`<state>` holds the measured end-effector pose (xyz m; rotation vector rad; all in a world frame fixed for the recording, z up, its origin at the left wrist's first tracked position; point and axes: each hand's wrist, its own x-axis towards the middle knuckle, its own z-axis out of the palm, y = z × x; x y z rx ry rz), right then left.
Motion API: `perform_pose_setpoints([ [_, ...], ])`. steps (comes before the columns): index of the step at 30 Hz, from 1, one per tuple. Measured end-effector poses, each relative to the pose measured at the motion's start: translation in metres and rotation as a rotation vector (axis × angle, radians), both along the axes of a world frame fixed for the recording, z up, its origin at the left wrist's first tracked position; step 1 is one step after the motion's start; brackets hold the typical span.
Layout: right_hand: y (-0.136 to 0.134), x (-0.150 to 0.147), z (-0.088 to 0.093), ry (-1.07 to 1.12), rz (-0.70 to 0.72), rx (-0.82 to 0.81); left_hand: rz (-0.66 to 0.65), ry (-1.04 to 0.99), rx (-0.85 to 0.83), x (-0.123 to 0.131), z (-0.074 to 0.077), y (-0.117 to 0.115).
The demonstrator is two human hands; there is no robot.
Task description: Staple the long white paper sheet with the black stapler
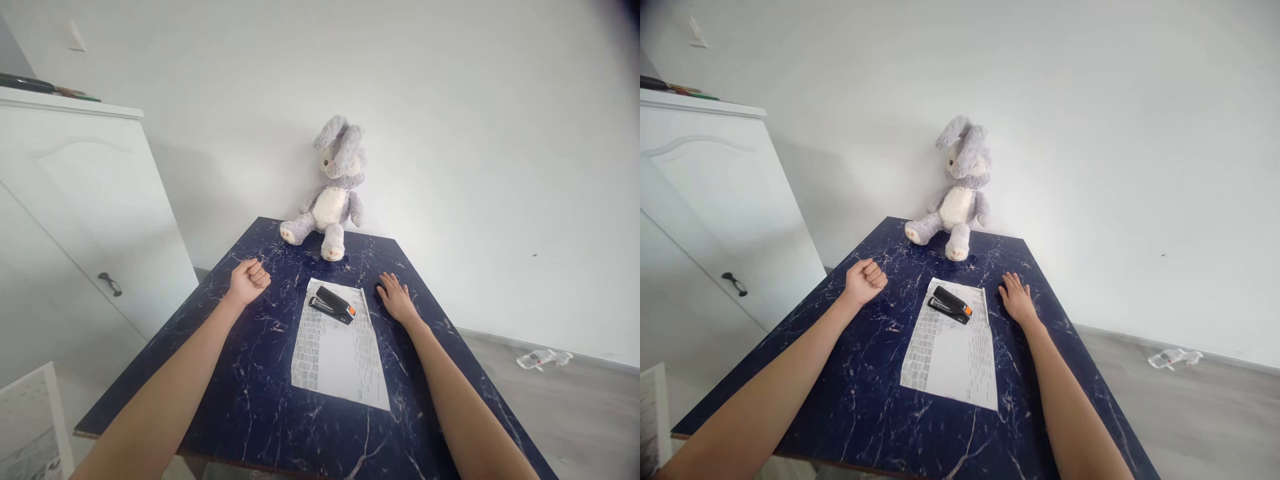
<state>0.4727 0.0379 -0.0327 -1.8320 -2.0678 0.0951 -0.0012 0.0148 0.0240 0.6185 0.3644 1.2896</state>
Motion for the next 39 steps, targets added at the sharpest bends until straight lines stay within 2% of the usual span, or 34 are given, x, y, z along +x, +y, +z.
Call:
perform_pose_setpoints([
  [3,-0.007,-0.010,0.017,0.065,0.035,0.138,0.004,0.024,-0.003,0.026,0.000,-0.003],
  [5,-0.015,-0.024,0.035,0.149,0.073,0.173,0.090,0.069,-0.040,0.052,-0.005,-0.007],
  [6,-0.021,-0.034,0.045,0.192,0.102,0.142,0.183,0.104,-0.076,0.065,-0.009,-0.011],
  [8,-0.035,-0.058,0.062,0.253,0.180,-0.004,0.276,0.200,-0.161,0.088,-0.019,-0.017],
  [11,-0.061,-0.095,0.074,0.291,0.296,-0.171,0.245,0.292,-0.122,0.106,-0.032,-0.024],
  [15,-0.084,-0.122,0.067,0.340,0.382,-0.176,0.168,0.338,-0.026,0.111,-0.042,-0.024],
  [19,-0.084,-0.121,0.055,0.401,0.390,-0.206,0.144,0.411,-0.005,0.112,-0.047,-0.020],
  [25,-0.088,-0.122,0.044,0.430,0.331,-0.127,0.138,0.433,0.044,0.112,-0.052,-0.017],
  [30,-0.091,-0.126,0.043,0.439,0.328,-0.088,0.160,0.411,0.062,0.111,-0.049,-0.019],
  [39,-0.087,-0.120,0.046,0.449,0.376,-0.131,0.158,0.383,0.069,0.110,-0.050,-0.018],
])
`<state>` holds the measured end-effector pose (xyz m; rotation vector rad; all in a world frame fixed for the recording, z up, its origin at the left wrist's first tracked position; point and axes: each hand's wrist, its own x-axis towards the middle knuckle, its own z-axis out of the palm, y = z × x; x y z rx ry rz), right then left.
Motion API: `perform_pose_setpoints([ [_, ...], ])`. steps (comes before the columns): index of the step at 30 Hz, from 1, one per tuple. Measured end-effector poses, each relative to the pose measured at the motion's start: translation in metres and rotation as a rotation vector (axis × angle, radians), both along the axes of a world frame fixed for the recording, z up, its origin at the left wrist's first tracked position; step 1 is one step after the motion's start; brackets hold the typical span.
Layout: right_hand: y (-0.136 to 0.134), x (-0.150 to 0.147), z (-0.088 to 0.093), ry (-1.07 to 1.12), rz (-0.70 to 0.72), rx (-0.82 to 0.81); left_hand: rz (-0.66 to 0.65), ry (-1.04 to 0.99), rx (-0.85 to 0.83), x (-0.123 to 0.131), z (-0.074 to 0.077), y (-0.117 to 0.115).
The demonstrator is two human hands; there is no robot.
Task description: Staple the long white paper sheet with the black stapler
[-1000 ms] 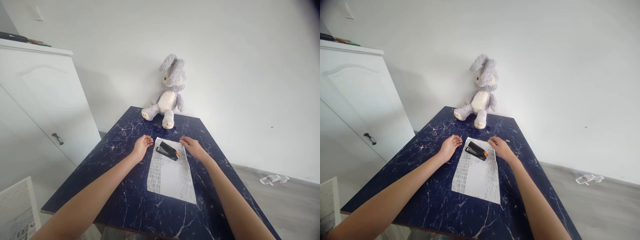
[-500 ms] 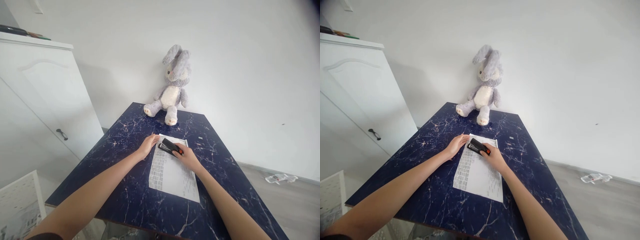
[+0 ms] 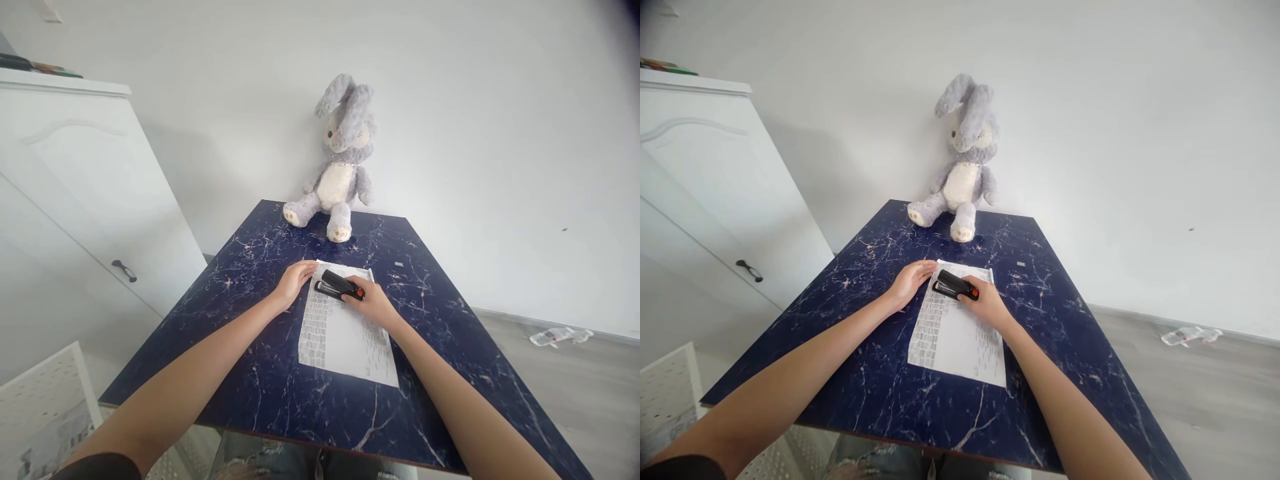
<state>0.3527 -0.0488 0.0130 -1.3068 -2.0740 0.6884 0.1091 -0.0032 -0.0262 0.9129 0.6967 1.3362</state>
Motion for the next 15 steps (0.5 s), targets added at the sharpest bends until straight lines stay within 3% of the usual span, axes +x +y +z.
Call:
perform_pose_setpoints([
  [10,0.001,0.004,0.005,-0.013,0.101,-0.037,-0.018,0.035,0.088,-0.004,0.015,-0.005],
  [15,-0.004,0.008,0.012,-0.066,0.225,-0.080,-0.102,0.149,0.130,0.000,0.012,-0.007],
])
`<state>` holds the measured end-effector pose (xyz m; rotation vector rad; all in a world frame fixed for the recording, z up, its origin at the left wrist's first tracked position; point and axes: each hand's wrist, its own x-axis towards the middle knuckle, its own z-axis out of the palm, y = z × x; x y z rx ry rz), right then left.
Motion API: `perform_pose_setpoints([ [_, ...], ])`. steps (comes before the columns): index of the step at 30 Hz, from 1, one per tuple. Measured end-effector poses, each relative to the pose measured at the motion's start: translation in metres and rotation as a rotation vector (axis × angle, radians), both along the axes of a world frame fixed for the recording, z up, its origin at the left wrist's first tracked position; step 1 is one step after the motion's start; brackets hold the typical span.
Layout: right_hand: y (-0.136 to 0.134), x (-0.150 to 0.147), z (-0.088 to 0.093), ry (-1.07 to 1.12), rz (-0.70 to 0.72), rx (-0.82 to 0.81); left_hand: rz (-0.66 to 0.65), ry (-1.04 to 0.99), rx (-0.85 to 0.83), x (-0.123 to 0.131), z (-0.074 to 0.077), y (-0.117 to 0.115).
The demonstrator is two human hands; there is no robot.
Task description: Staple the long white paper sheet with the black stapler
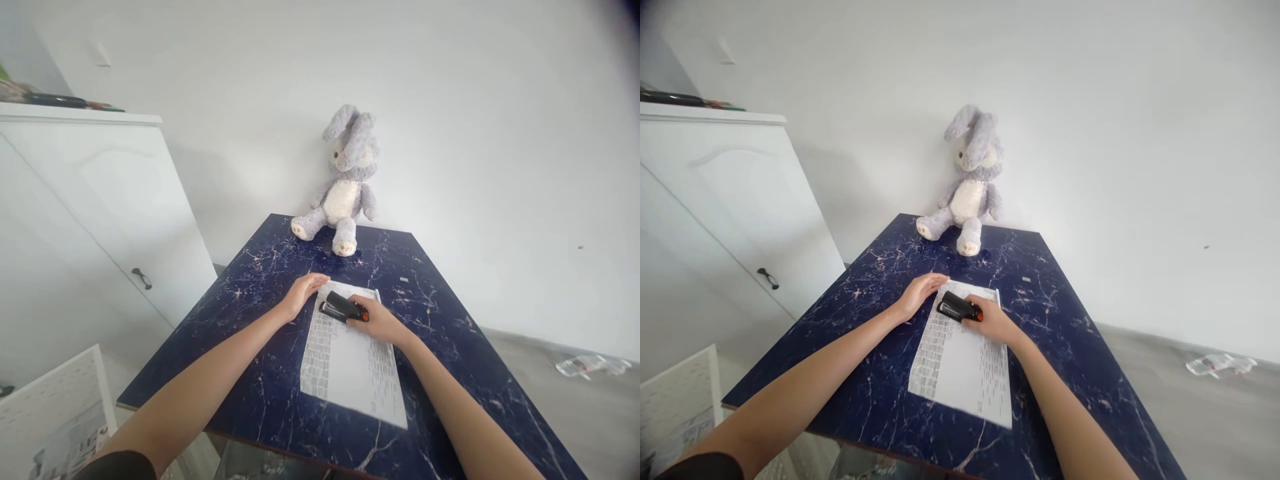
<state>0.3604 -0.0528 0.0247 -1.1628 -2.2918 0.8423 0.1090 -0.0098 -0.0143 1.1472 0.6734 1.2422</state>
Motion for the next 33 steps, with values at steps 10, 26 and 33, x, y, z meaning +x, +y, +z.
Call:
perform_pose_setpoints([
  [10,-0.016,-0.019,0.006,0.075,0.089,-0.052,0.121,0.306,0.106,0.009,-0.007,-0.001],
  [26,-0.007,0.009,0.005,0.410,0.292,-0.487,0.165,0.122,0.001,0.009,-0.002,-0.002],
  [33,-0.003,0.016,0.007,0.433,0.354,-0.522,0.188,0.070,0.005,0.009,0.002,-0.006],
])
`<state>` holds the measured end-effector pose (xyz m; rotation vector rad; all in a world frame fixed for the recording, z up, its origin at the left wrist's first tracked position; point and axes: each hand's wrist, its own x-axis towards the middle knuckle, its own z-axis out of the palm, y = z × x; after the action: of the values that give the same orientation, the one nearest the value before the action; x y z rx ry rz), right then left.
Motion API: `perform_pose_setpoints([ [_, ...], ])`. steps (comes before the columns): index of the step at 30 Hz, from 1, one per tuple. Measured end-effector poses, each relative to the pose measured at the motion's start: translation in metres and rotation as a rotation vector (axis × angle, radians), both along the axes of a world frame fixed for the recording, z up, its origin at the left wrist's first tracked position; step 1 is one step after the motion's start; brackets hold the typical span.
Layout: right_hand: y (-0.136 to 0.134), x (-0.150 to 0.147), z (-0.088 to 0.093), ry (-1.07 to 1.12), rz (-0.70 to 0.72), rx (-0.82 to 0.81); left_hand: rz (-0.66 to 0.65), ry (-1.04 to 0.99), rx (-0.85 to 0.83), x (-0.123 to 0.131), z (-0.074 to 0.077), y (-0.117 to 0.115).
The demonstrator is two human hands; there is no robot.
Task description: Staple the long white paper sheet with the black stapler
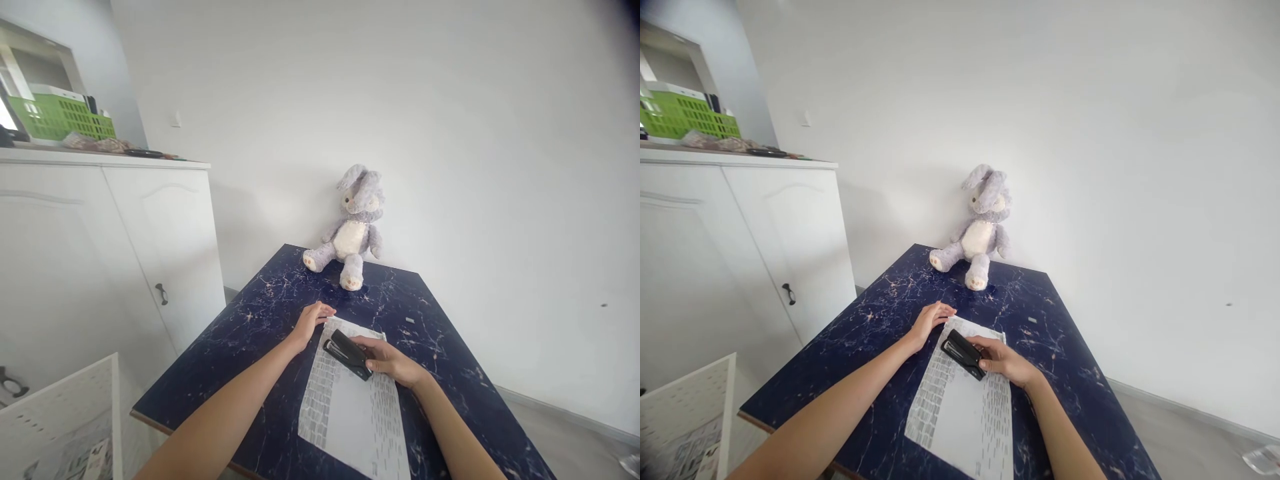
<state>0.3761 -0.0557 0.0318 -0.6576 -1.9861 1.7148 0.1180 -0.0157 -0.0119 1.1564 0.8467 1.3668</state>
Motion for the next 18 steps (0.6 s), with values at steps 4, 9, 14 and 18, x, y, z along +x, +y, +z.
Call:
perform_pose_setpoints([
  [4,0.003,0.001,-0.005,0.036,0.017,0.006,0.002,0.013,0.025,0.001,0.002,-0.001],
  [9,0.001,-0.011,-0.013,-0.049,-0.119,0.106,0.047,0.083,0.045,0.002,0.003,-0.001],
  [14,-0.002,-0.024,-0.015,-0.213,-0.207,0.350,0.047,0.099,0.043,0.002,0.004,0.001],
  [18,0.000,-0.021,-0.006,-0.296,-0.151,0.441,0.049,0.085,0.010,0.001,0.001,0.007],
])
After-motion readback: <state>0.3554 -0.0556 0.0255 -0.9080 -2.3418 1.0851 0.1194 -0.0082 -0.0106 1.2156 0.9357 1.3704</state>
